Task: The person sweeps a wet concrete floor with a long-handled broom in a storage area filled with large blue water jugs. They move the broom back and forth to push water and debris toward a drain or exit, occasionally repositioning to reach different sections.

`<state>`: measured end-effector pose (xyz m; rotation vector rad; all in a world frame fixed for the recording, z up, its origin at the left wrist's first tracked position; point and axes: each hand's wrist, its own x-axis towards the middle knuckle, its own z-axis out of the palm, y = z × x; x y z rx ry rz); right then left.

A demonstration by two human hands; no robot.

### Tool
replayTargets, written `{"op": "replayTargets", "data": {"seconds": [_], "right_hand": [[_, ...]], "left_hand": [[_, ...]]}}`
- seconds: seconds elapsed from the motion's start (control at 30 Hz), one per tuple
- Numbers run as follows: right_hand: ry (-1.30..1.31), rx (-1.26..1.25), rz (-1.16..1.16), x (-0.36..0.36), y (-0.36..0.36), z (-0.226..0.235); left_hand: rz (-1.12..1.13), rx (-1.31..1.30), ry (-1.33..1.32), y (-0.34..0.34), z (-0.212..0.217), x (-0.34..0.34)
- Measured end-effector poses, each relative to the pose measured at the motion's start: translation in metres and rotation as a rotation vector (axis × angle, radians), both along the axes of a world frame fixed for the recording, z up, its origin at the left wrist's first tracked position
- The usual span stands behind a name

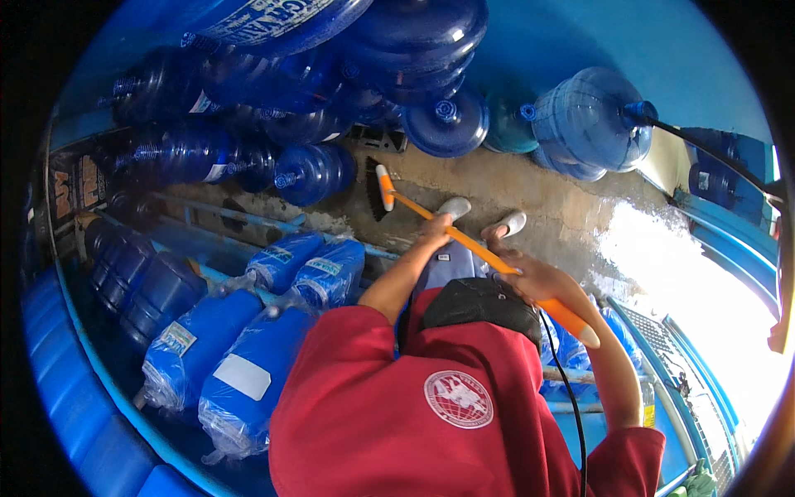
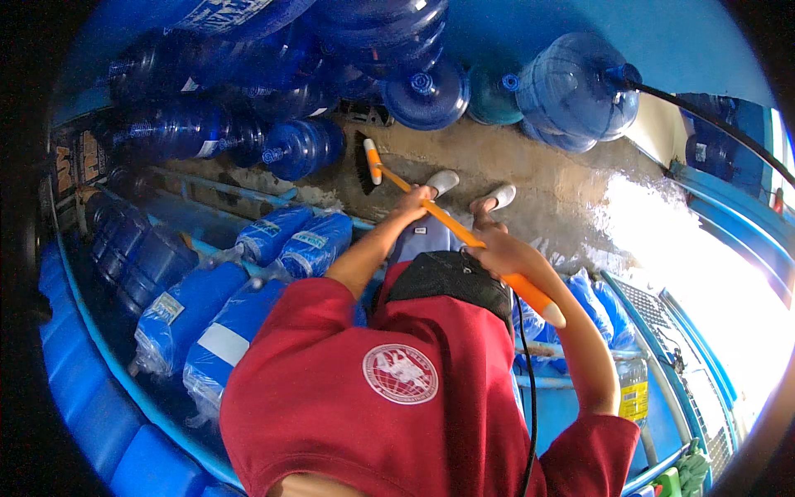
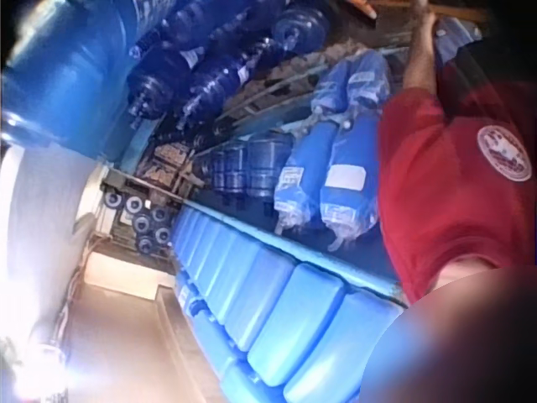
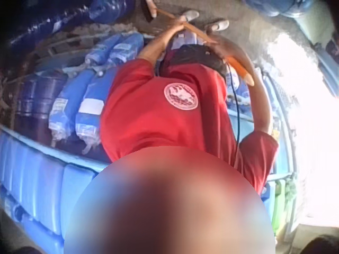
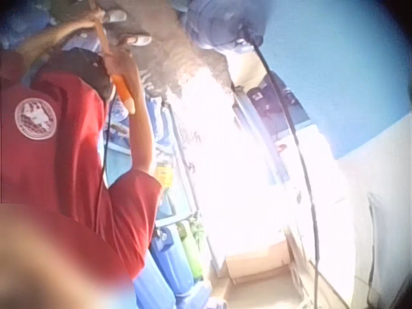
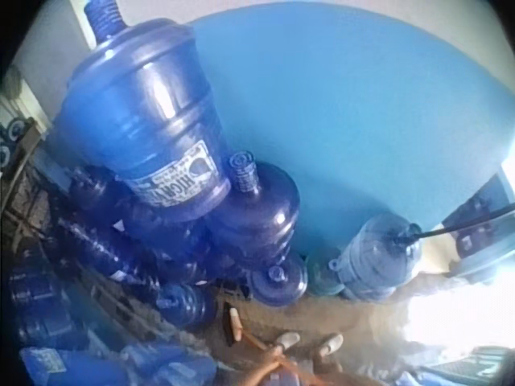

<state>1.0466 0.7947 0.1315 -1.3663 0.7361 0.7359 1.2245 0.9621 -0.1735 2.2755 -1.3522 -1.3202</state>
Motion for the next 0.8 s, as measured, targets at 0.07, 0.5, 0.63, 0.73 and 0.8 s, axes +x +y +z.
{"op": "replayTargets", "data": {"seconds": [0.07, 0.5, 0.63, 0.73, 0.8], "right_hand": [[0.264, -0.041, -0.065, -0.024, -0.007, 0.021], [0.584, -0.214, -0.319, -0.137, 0.051, 0.083], [0.559, -0.352, -0.211, -0.126, 0.032, 0.125], [0.644, -0.246, -0.18, -0.109, 0.004, 0.162], [0.657, -0.22, -0.087, -0.094, -0.01, 0.18]], "left_hand": [[-0.126, -0.014, 0.073, -0.032, 0.001, -0.027], [-0.65, -0.171, 0.245, -0.109, -0.02, -0.212], [-0.629, -0.369, 0.222, -0.12, 0.026, -0.196], [-0.729, -0.437, 0.305, -0.129, 0.064, -0.164], [-0.696, -0.467, 0.256, -0.124, 0.088, -0.142]]}}
